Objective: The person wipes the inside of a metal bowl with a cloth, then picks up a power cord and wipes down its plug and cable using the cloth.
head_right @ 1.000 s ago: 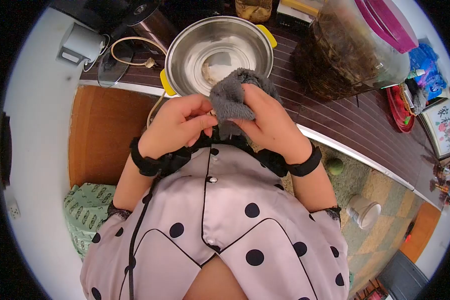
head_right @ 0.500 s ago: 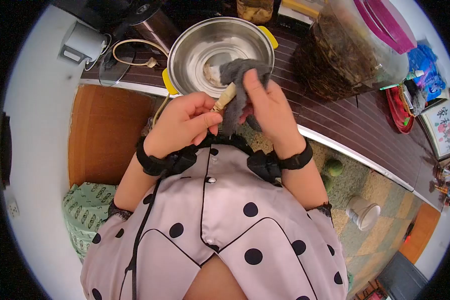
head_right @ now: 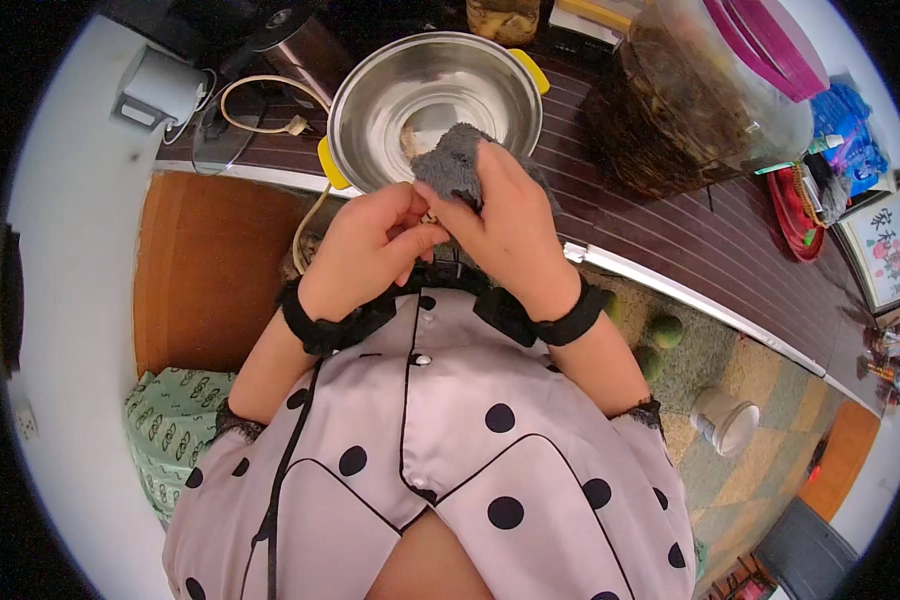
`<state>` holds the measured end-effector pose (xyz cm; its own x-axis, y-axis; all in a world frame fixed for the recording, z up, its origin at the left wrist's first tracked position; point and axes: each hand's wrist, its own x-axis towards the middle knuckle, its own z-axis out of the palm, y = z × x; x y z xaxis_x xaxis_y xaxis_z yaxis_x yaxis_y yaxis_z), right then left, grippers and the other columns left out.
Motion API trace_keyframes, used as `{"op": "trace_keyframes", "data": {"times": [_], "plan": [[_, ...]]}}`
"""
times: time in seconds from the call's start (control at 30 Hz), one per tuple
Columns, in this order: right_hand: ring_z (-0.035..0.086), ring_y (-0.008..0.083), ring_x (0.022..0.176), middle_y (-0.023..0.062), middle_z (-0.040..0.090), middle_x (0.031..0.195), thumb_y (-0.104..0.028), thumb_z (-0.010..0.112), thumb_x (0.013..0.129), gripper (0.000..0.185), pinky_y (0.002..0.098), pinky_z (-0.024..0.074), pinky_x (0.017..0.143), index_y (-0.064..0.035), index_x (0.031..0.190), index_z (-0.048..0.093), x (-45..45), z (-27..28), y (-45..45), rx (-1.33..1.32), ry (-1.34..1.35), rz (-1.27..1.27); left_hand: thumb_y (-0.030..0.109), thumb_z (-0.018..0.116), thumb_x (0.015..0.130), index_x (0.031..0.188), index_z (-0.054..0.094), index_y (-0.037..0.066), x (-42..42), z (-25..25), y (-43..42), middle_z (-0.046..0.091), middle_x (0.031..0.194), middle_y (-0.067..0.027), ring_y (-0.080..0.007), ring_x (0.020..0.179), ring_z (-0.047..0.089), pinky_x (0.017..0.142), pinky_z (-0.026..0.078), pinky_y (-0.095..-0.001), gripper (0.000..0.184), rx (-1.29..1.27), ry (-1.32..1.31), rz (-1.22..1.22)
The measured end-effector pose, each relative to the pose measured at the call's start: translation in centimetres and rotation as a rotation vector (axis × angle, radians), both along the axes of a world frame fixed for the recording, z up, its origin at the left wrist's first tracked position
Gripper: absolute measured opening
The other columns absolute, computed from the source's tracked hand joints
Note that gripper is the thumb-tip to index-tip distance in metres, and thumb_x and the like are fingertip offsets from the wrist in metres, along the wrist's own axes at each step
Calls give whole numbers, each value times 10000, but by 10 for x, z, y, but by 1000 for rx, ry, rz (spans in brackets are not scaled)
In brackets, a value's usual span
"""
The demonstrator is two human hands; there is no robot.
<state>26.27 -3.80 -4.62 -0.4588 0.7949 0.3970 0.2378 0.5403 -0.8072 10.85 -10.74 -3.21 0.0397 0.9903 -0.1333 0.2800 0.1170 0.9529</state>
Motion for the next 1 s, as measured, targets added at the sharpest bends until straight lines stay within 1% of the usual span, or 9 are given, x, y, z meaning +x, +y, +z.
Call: {"op": "trace_keyframes", "data": {"times": [0.1, 0.13, 0.2, 0.27, 0.43, 0.5, 0.73, 0.8, 1.0], "plan": [[605, 278, 787, 133, 606, 877, -240, 672, 841, 307, 333, 480, 698, 5, 1003, 582, 0, -1, 2, -115, 32, -26, 54, 629, 841, 930, 562, -30, 0, 10, 0, 602, 684, -42, -58, 479, 487, 423, 373, -208, 140, -74, 40, -11], [589, 209, 771, 90, 605, 854, -252, 654, 863, 298, 307, 473, 686, 5, 1000, 589, 3, 2, 3, -329, 115, 22, 54, 629, 841, 930, 562, -30, -1, 9, -1, 602, 684, -42, -58, 479, 487, 423, 373, -208, 140, -74, 40, -9], [572, 140, 755, 47, 604, 831, -263, 636, 885, 294, 281, 465, 674, 5, 997, 596, 11, 5, 4, -545, 198, 72, 113, 661, 810, 868, 574, -28, -5, 8, -1, 619, 652, -103, -172, 503, 577, 508, 451, -291, 176, -10, 49, 11], [516, 68, 782, -11, 592, 864, -254, 608, 910, 283, 240, 450, 675, 0, 1034, 606, 22, 5, 8, -738, 302, 238, 113, 661, 810, 886, 587, -29, -8, 9, -1, 625, 662, -103, -175, 540, 592, 536, 460, -291, 177, 27, 84, 0], [525, 72, 851, 8, 609, 947, -220, 607, 914, 293, 236, 452, 752, 9, 1096, 593, 39, 14, 16, -671, 148, 361, 108, 656, 815, 934, 622, -30, -11, 0, -1, 641, 691, -106, -175, 608, 616, 594, 475, -287, 185, 131, 13, -5], [513, 64, 881, 14, 604, 976, -184, 617, 905, 288, 236, 448, 772, 12, 1113, 580, 39, 18, 14, -553, 111, 382, 57, 615, 862, 1006, 616, -46, -13, 9, 0, 645, 787, -50, -91, 705, 605, 663, 489, -236, 177, -7, 71, -77], [506, 54, 878, 6, 609, 968, -105, 611, 879, 273, 232, 447, 780, 0, 1129, 581, 47, 21, 19, -711, 103, 475, 63, 620, 860, 1005, 621, -36, -14, 13, -1, 645, 782, -38, -82, 688, 595, 639, 480, -226, 176, -12, 95, -96], [516, 56, 845, -2, 617, 935, -80, 603, 857, 252, 233, 455, 756, -6, 1099, 601, 47, 25, 22, -660, -66, 426, 111, 645, 820, 929, 634, -27, -13, 7, -1, 639, 680, -107, -168, 608, 626, 581, 471, -283, 176, 58, 65, -55], [529, 57, 761, 13, 628, 838, -96, 634, 805, 253, 235, 468, 693, 5, 1036, 623, 33, 24, 13, -534, -80, 262, 162, 642, 819, 875, 635, -3, -13, 13, -3, 624, 673, -131, -230, 592, 618, 568, 461, -328, 174, 75, 217, -73]]}}
